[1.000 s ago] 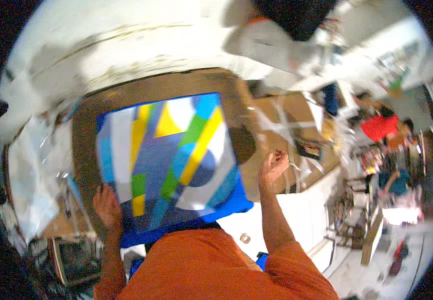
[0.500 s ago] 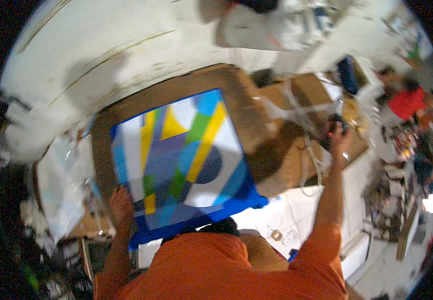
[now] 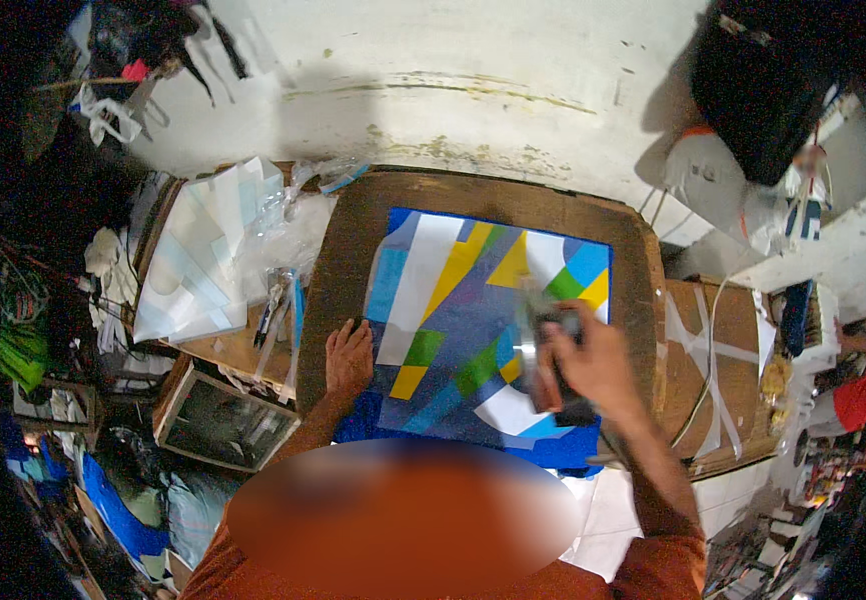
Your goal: The person irons a blue t-shirt on a wooden workbench. They place a transfer sheet on the shirt, press it with an iron, peel off the backing, and then iron the shirt again. Finally, they fold the shirt and place it on a pile.
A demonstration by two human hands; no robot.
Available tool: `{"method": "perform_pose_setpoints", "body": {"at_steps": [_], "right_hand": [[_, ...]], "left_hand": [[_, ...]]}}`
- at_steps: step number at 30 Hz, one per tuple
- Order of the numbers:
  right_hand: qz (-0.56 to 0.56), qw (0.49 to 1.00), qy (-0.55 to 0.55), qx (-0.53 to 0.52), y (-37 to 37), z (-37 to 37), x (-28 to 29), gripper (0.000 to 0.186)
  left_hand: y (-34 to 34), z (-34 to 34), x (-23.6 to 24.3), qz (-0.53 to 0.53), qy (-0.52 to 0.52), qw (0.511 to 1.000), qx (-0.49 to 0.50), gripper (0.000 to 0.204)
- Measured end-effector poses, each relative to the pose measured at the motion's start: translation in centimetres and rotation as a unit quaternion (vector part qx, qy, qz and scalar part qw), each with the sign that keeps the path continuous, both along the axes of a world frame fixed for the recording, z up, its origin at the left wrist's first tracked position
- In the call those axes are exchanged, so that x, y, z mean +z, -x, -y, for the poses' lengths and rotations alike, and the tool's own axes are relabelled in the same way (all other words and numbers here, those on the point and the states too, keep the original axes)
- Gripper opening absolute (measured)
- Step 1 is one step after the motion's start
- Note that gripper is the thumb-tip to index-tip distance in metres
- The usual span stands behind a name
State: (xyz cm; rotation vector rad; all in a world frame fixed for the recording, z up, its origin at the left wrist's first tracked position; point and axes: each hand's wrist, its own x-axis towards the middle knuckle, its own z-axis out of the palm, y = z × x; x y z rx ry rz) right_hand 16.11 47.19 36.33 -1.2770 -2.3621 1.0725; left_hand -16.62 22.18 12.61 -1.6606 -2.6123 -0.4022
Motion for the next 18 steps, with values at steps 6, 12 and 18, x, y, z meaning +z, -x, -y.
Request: {"method": "perform_pose_setpoints", "body": {"at_steps": [6,12,18], "right_hand": [[-0.048,0.988,-0.068,0.128,20.4,3.9,-10.8,0.034],[0.022,0.988,-0.092,0.121,29.6,3.4,-17.2,0.034],[0.091,0.988,-0.084,0.093,31.7,0.5,-18.9,0.037]], "left_hand": [[-0.4,0.1,0.8,-0.004,-0.004,1.000,-0.003,0.038],[0.0,0.5,1.2,0.030,-0.016,0.999,-0.016,0.041],[0.7,0.8,1.2,0.062,0.007,0.998,-0.032,0.046]]}}
